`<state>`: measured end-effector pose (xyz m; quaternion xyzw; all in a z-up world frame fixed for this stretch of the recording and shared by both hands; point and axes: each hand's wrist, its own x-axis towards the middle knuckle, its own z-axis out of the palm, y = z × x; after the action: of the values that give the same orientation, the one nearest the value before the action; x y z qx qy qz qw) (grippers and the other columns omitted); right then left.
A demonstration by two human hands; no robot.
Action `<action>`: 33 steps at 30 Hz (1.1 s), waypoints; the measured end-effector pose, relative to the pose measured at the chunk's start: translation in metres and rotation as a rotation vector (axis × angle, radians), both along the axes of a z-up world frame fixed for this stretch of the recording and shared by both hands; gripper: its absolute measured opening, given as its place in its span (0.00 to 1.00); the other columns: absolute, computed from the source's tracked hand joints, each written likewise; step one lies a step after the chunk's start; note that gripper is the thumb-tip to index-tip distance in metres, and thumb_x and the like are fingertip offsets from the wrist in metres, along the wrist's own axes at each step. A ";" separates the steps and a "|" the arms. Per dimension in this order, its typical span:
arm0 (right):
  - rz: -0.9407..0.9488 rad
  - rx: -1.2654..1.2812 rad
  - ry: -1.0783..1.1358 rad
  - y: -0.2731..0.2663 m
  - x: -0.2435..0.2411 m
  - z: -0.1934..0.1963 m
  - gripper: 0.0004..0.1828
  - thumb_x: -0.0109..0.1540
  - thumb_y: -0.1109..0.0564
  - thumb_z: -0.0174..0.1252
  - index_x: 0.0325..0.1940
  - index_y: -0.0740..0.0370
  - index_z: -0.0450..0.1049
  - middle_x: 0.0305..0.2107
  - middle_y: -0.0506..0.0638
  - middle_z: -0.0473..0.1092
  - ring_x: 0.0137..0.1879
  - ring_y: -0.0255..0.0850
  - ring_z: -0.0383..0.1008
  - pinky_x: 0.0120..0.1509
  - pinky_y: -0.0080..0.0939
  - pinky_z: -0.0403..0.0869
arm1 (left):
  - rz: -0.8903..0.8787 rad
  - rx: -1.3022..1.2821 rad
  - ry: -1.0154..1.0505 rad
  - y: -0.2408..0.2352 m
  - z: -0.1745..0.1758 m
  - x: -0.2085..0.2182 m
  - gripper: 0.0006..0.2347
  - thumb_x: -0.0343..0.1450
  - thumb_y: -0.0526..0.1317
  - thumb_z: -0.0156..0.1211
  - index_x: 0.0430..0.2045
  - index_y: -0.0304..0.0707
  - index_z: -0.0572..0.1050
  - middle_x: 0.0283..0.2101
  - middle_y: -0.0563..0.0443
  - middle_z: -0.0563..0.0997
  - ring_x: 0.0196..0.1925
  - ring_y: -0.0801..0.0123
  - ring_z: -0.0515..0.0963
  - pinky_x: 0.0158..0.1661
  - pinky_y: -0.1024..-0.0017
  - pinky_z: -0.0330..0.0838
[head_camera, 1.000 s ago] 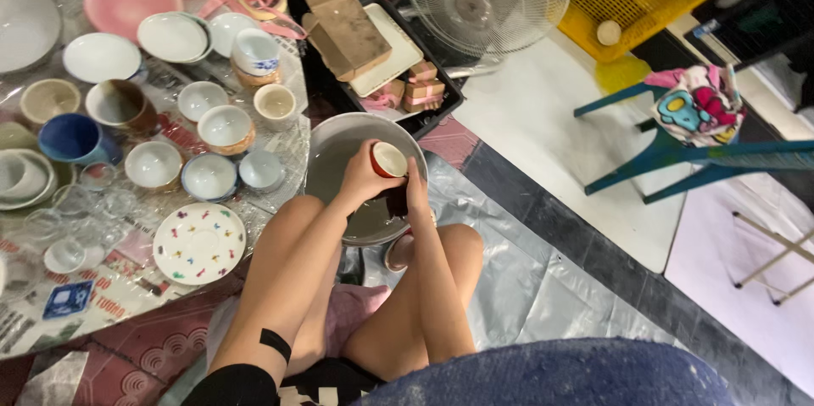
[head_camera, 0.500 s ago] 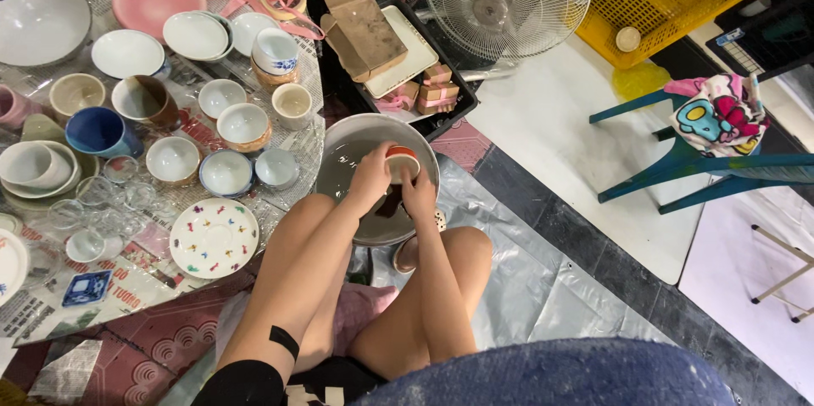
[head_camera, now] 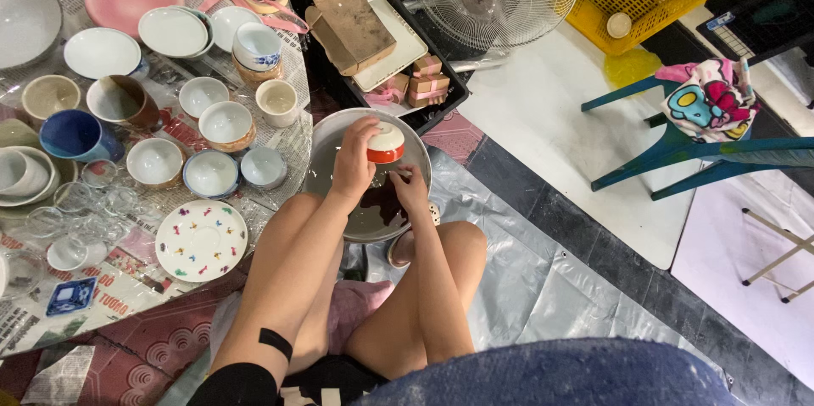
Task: The person sits on the floor and washes various ceramic bowls and cups one by one using a wet cloth and a bucket of water. Each item is scrubbed inside and out, then placed on a nearby table covered with newspaper.
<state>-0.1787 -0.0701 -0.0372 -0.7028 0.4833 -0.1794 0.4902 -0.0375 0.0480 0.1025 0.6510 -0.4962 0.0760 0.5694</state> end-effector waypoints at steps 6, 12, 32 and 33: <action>0.065 -0.064 0.031 0.001 -0.008 -0.002 0.31 0.50 0.60 0.69 0.57 0.57 0.69 0.37 0.56 0.78 0.43 0.46 0.80 0.48 0.44 0.78 | 0.004 0.061 0.252 0.003 -0.003 0.005 0.23 0.65 0.21 0.50 0.56 0.35 0.64 0.57 0.36 0.75 0.59 0.41 0.76 0.56 0.55 0.71; 0.106 -0.185 0.067 -0.010 -0.004 -0.004 0.25 0.51 0.61 0.67 0.52 0.56 0.73 0.38 0.57 0.78 0.45 0.50 0.81 0.50 0.46 0.77 | 0.069 0.399 0.537 0.036 -0.016 0.040 0.14 0.75 0.34 0.54 0.56 0.36 0.70 0.47 0.34 0.82 0.48 0.43 0.81 0.49 0.56 0.73; 0.289 -0.244 0.053 -0.005 0.008 -0.004 0.21 0.52 0.62 0.69 0.49 0.56 0.76 0.44 0.56 0.79 0.51 0.51 0.80 0.56 0.46 0.75 | 0.581 0.443 0.408 0.229 -0.085 0.138 0.16 0.72 0.37 0.59 0.49 0.22 0.72 0.49 0.28 0.75 0.50 0.41 0.77 0.51 0.52 0.72; 0.265 -0.221 0.085 -0.006 0.006 -0.003 0.21 0.52 0.62 0.69 0.49 0.55 0.77 0.43 0.56 0.78 0.51 0.51 0.79 0.56 0.46 0.75 | 0.598 0.433 0.416 0.227 -0.086 0.139 0.16 0.72 0.38 0.58 0.50 0.23 0.72 0.49 0.28 0.75 0.50 0.40 0.77 0.52 0.52 0.72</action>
<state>-0.1726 -0.0762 -0.0397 -0.8168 0.3840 -0.1356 0.4085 0.1011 0.2750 0.0160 0.8724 -0.1645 -0.0011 0.4602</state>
